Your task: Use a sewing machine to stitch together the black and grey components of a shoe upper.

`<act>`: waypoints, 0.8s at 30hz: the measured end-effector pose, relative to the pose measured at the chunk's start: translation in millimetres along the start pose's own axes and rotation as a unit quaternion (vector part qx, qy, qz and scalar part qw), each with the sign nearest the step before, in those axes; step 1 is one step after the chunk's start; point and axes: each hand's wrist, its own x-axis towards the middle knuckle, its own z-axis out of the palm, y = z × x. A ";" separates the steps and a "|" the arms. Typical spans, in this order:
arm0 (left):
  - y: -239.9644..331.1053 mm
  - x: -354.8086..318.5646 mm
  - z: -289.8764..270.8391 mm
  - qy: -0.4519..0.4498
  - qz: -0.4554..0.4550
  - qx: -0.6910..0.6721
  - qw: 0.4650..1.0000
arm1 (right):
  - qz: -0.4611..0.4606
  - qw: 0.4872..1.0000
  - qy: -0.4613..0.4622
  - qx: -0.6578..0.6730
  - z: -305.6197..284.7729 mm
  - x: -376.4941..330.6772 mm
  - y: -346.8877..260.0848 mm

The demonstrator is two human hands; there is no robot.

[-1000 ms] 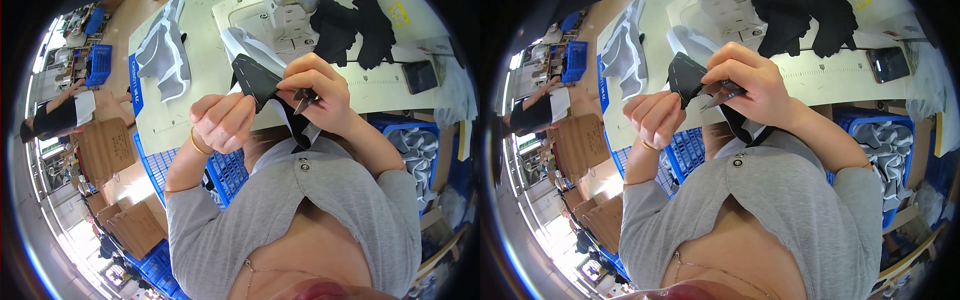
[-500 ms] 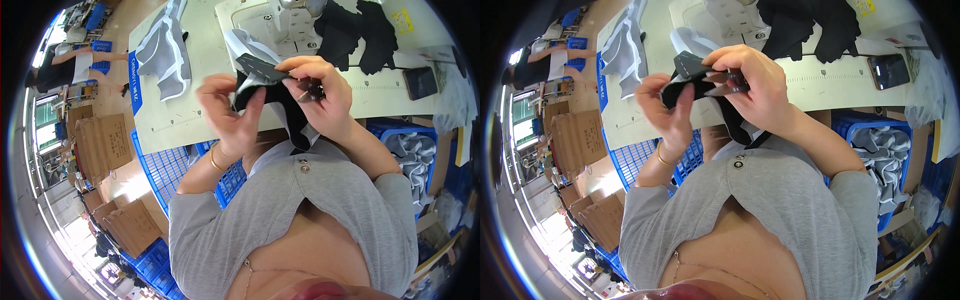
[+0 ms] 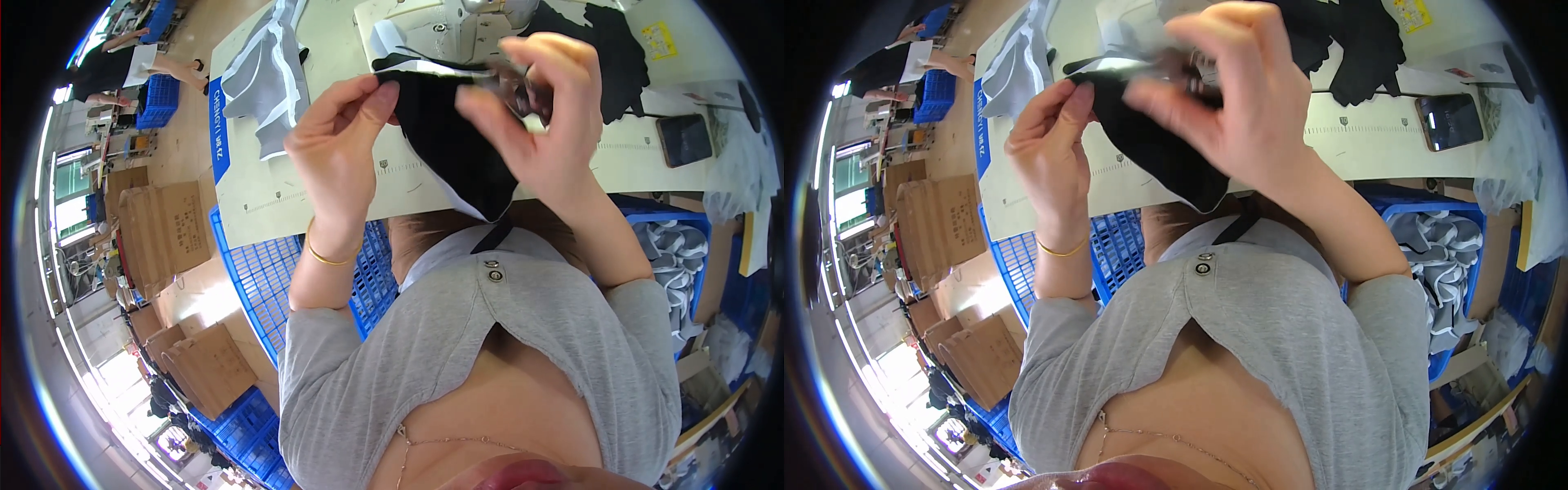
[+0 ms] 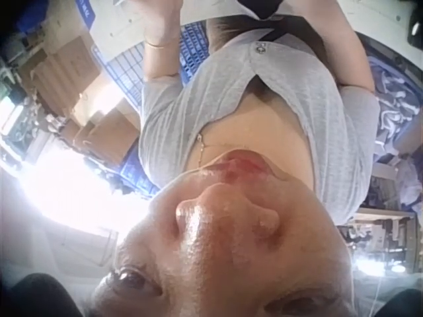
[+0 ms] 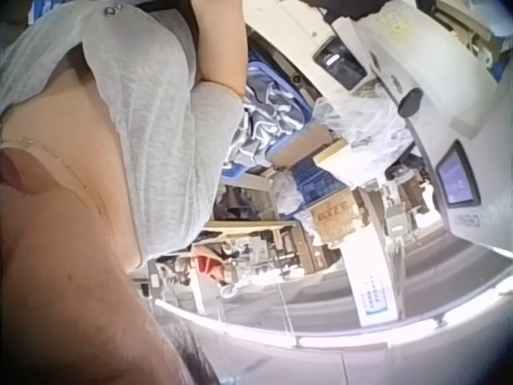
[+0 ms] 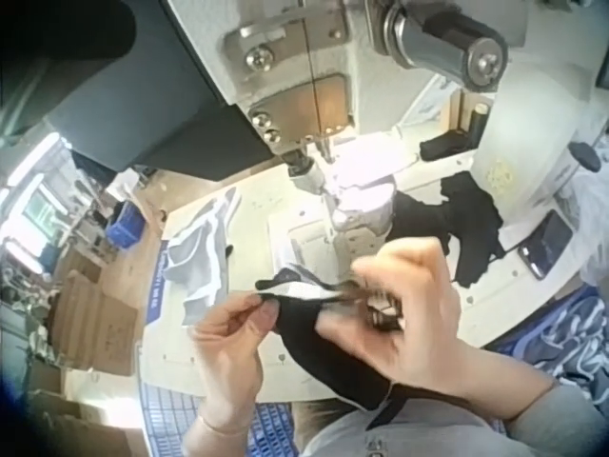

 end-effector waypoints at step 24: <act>2.0 14.9 15.7 -0.203 -0.162 -0.060 0.964 | -0.099 0.993 -0.064 0.007 -1.7 -5.9 31.6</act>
